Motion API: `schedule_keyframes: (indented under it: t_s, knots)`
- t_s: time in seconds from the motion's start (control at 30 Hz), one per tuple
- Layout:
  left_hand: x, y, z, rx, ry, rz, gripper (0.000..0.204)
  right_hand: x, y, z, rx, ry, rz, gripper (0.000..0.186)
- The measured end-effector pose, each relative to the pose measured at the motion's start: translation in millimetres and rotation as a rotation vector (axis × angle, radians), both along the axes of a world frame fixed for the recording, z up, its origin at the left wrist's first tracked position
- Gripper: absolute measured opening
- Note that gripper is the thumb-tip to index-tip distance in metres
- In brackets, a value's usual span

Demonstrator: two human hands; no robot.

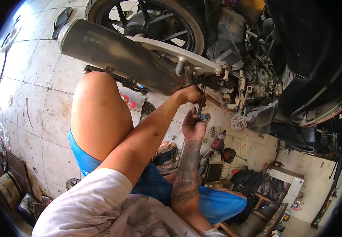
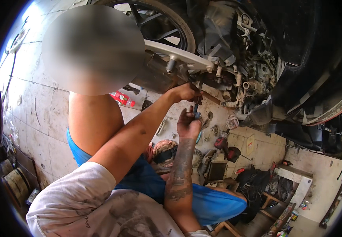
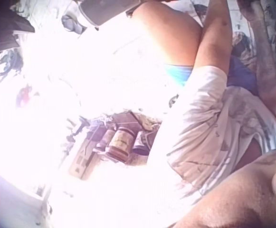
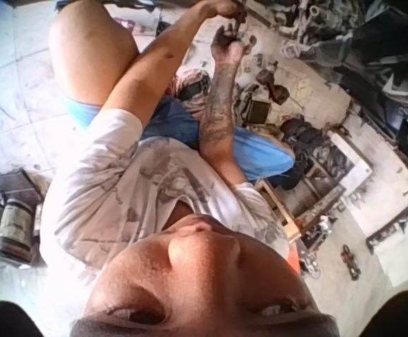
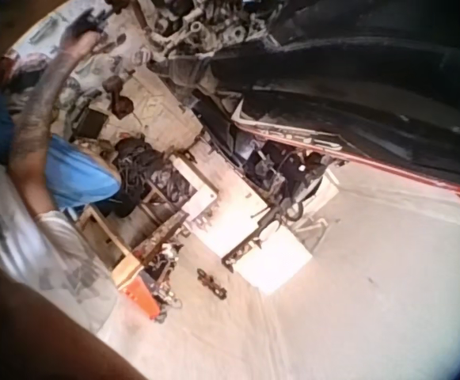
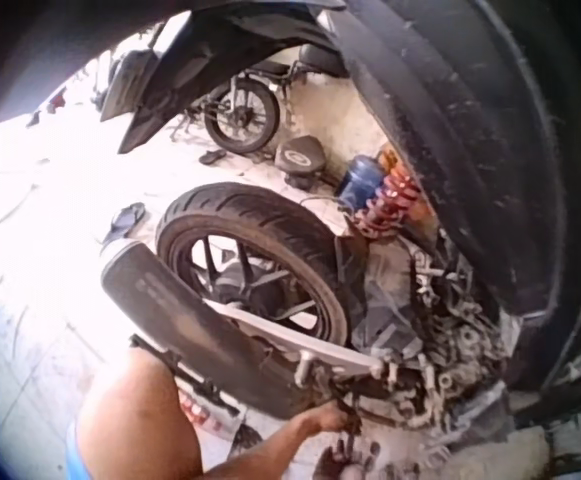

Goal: The person is using a screwdriver to disassemble parts of a motorcycle engine or chassis while sitting on the floor of a repair shop.

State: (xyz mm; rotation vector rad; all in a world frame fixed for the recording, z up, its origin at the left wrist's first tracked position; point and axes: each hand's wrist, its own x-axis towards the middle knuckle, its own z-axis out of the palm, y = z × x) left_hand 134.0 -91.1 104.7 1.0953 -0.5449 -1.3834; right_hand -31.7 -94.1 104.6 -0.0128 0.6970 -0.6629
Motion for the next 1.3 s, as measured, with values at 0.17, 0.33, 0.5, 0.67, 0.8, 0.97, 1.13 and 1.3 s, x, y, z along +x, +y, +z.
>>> schedule_keyframes:
  t_s: [0.17,0.33,0.5,0.67,0.8,0.97,1.13,1.3]
  knots:
    - [1,2,-4,0.027,-0.126,0.000,0.031,-5,32,-13,-1.019,1.056,0.065,0.035]
    - [-3,-2,-1,0.011,-0.035,0.033,0.031,-12,13,3,-0.125,0.125,0.135,0.040]
    - [0,3,-9,0.001,0.002,0.063,0.030,-2,39,9,-0.534,1.026,0.197,0.044]
    - [-4,-3,-1,0.049,-0.067,0.044,0.031,6,31,4,-1.165,1.061,-0.014,0.047]
    - [-4,-2,0,0.036,-0.003,0.075,0.031,3,25,24,-0.621,0.643,0.112,0.045]
    - [4,5,-8,0.065,-0.008,0.052,0.032,18,50,53,-1.864,1.605,0.282,0.063]
    - [-2,9,21,0.104,-0.137,0.107,0.027,29,41,70,-2.159,1.979,0.797,0.032]
    - [0,10,16,0.069,-0.056,0.085,0.028,27,12,35,-2.277,1.849,0.668,0.019]
